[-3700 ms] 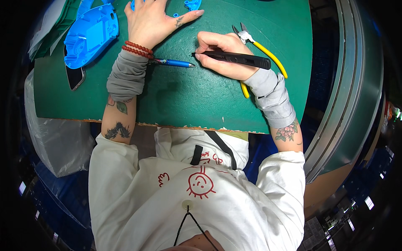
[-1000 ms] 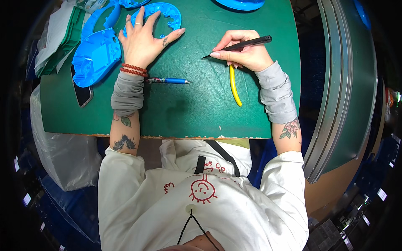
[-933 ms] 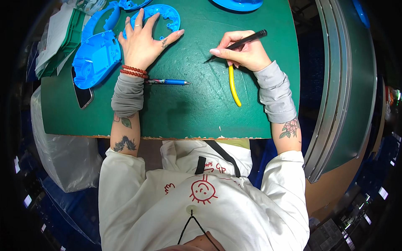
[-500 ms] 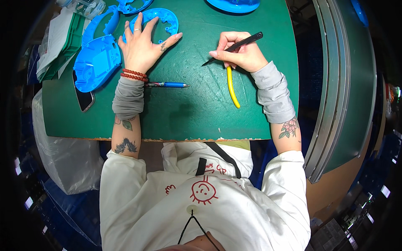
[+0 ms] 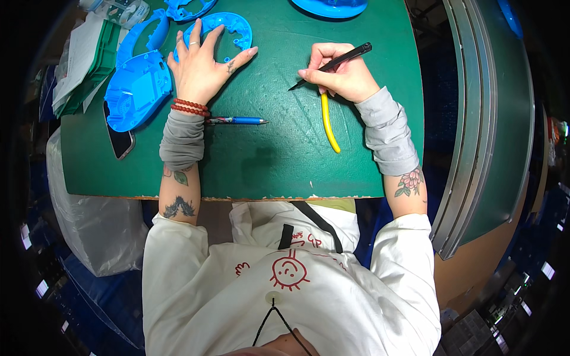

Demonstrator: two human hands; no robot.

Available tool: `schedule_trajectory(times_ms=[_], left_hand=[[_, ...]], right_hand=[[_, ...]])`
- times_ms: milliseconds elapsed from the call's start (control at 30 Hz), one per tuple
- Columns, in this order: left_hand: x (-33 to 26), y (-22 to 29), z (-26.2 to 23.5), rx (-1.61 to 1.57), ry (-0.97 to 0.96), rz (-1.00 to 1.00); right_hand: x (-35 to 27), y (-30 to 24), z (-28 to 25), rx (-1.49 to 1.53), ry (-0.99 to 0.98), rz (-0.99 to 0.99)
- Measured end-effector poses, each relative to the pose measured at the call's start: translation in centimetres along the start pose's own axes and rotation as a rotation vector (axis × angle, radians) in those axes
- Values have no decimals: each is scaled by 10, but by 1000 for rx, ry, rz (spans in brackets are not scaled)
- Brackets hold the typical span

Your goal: The worker is assembling blue plastic lighting fixture components, using pliers to trim excess material and stacking finished parts.

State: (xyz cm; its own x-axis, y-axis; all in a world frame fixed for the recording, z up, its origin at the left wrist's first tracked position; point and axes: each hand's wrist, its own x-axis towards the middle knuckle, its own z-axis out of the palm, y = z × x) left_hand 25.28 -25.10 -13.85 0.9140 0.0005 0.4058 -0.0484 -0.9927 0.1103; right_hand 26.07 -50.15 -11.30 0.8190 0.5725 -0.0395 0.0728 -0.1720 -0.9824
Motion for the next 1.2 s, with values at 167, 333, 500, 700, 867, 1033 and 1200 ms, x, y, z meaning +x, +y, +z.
schedule_trajectory(times_ms=[167, 333, 500, 700, 867, 1033, 1200], left_hand=[[-1, -1, -1, -3, 1, -7], [0, 1, -2, -4, -10, -7], [-1, 4, -6, 13, 8, -9], [0, 2, -7, 12, -6, -14], [1, 8, -14, -1, 4, -40], [0, 21, -33, -162, 151, 104], [-3, 39, -44, -482, 123, 454]], right_hand=[[0, -3, 0, -36, -20, -15], [-1, 2, -16, 2, 51, -36], [-1, 4, -18, 15, 65, -29], [0, 3, -21, 41, 83, -32], [0, 3, -20, 67, 119, -23], [-3, 8, -17, 23, 158, -12], [-1, 7, -14, 18, 206, -16]])
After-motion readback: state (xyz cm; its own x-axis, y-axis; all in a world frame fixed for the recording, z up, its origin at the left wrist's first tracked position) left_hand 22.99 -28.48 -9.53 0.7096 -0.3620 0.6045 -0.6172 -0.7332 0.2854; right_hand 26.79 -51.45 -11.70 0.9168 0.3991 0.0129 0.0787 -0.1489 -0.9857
